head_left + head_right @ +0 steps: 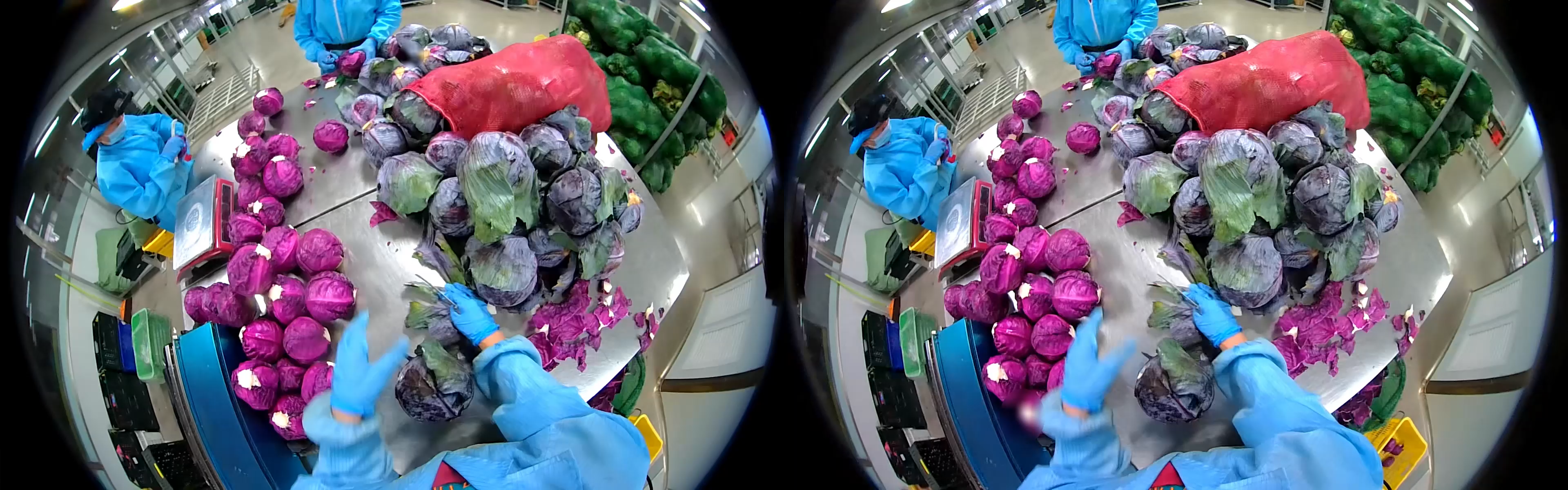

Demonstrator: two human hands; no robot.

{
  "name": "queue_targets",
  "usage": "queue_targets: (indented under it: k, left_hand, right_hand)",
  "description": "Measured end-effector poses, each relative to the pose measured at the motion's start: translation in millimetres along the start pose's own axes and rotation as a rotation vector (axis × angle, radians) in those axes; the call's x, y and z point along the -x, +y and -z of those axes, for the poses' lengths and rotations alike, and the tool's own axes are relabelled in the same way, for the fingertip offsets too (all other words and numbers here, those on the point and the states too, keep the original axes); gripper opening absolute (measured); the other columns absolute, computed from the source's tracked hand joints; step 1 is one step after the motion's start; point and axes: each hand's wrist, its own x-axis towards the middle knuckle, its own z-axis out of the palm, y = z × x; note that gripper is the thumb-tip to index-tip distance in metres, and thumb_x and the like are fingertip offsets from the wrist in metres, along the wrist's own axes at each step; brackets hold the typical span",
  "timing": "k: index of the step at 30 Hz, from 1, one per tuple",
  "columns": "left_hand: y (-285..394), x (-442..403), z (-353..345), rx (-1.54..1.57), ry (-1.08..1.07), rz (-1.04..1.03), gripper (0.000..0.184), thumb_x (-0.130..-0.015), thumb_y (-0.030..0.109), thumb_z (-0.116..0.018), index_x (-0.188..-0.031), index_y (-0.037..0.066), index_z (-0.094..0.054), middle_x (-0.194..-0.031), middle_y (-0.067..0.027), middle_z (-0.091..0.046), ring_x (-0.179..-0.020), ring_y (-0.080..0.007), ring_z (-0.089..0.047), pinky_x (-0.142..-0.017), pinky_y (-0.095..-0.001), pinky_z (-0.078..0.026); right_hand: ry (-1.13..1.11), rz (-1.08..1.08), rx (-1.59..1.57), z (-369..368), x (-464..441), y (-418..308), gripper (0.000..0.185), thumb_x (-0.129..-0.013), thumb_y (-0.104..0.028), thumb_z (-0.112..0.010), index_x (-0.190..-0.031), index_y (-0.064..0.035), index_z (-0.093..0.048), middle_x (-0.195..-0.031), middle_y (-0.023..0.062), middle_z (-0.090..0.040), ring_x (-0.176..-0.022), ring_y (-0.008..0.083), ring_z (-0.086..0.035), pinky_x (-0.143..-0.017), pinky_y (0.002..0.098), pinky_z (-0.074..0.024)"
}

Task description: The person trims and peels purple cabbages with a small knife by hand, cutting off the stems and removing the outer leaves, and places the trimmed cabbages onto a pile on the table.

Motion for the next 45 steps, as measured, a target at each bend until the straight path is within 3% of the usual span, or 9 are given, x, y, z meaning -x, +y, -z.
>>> queue_targets:
  k: [10,14,21,27,32,37,41,42,45]
  left_hand:
    - [-160,-295,-166,-0.790,0.456,-0.268,0.064,-0.079,0.038,-0.066,-0.126,-0.003,-0.053,-0.133,-0.0220,-0.049,-0.120,-0.0424,-0.048,-0.098,-0.0487,-0.041]
    - [-129,-292,-154,-0.534,0.205,-0.129,0.032,-0.080,0.026,-0.065,-0.106,0.007,-0.062,-0.103,-0.0156,-0.060,-0.094,-0.0383,-0.056,-0.081,-0.0467,-0.047]
    - [-120,-219,-157,0.096,-0.227,-0.248,0.027,-0.080,0.020,-0.061,-0.100,0.002,-0.066,-0.100,-0.0241,-0.063,-0.099,-0.0418,-0.057,-0.088,-0.0444,-0.047]
    - [-96,-238,-202,-0.487,-0.169,0.013,0.044,-0.073,0.033,-0.071,-0.100,-0.001,-0.062,-0.094,-0.0294,-0.062,-0.092,-0.0469,-0.060,-0.080,-0.0487,-0.051]
    - [-34,-200,-195,-0.701,-0.669,0.000,0.033,-0.078,0.021,-0.066,-0.109,0.011,-0.067,-0.111,-0.0196,-0.065,-0.103,-0.0379,-0.062,-0.085,-0.0449,-0.052]
    - [-289,-127,-385,0.015,-0.841,-0.134,0.044,-0.088,0.036,-0.057,-0.127,0.013,-0.060,-0.129,-0.0116,-0.060,-0.117,-0.0274,-0.057,-0.100,-0.0363,-0.044]
    - [-123,-92,-264,-0.233,-1.170,-0.450,0.049,-0.088,0.042,-0.057,-0.127,0.012,-0.059,-0.128,-0.0124,-0.060,-0.117,-0.0289,-0.056,-0.099,-0.0385,-0.044]
    - [-103,-86,-252,-0.195,-1.223,-0.513,0.050,-0.088,0.044,-0.057,-0.127,0.012,-0.059,-0.128,-0.0126,-0.059,-0.117,-0.0293,-0.056,-0.098,-0.0390,-0.045]
    - [-49,-75,-225,-0.222,-1.233,-0.600,0.058,-0.086,0.051,-0.059,-0.127,0.010,-0.059,-0.130,-0.0143,-0.057,-0.118,-0.0297,-0.055,-0.097,-0.0406,-0.045]
  right_hand:
    - [0.056,-0.147,-0.015,27,20,-11,0.042,-0.084,-0.015,-0.056,-0.126,-0.0165,-0.059,-0.118,0.0157,-0.063,-0.103,0.0335,-0.062,-0.091,0.0410,-0.0495]
    - [0.049,-0.179,-0.012,31,20,-7,0.047,-0.084,-0.014,-0.057,-0.131,-0.0174,-0.055,-0.119,0.0156,-0.063,-0.104,0.0340,-0.062,-0.092,0.0414,-0.0493]
    - [0.222,-0.014,-0.439,58,-37,-65,0.049,-0.088,-0.006,-0.055,-0.137,-0.0104,-0.049,-0.142,0.0204,-0.044,-0.130,0.0342,-0.046,-0.104,0.0363,-0.0400]
    - [0.260,-0.076,-0.245,67,-129,-48,0.062,-0.088,-0.006,-0.052,-0.146,-0.0004,-0.030,-0.145,0.0289,-0.036,-0.138,0.0389,-0.032,-0.114,0.0382,-0.0251]
    - [0.094,-0.305,-0.261,75,-151,-32,0.057,-0.086,-0.009,-0.048,-0.141,0.0026,-0.037,-0.141,0.0323,-0.039,-0.134,0.0408,-0.036,-0.112,0.0405,-0.0296]
    - [0.220,-0.143,-0.039,57,-153,-21,0.056,-0.086,-0.009,-0.049,-0.140,0.0025,-0.038,-0.141,0.0316,-0.039,-0.133,0.0405,-0.038,-0.111,0.0407,-0.0302]
    - [0.030,-0.106,-0.266,75,-107,-45,0.054,-0.087,-0.014,-0.055,-0.137,0.0005,-0.043,-0.139,0.0249,-0.045,-0.135,0.0356,-0.037,-0.113,0.0368,-0.0287]
    - [0.164,0.016,-0.338,78,-85,-52,0.049,-0.087,-0.014,-0.057,-0.133,-0.0003,-0.049,-0.127,0.0217,-0.055,-0.115,0.0311,-0.056,-0.100,0.0352,-0.0431]
    - [-0.035,-0.102,-0.777,135,-9,-78,0.040,-0.088,-0.009,-0.057,-0.127,-0.0028,-0.056,-0.117,0.0115,-0.064,-0.105,0.0169,-0.061,-0.092,0.0307,-0.0480]
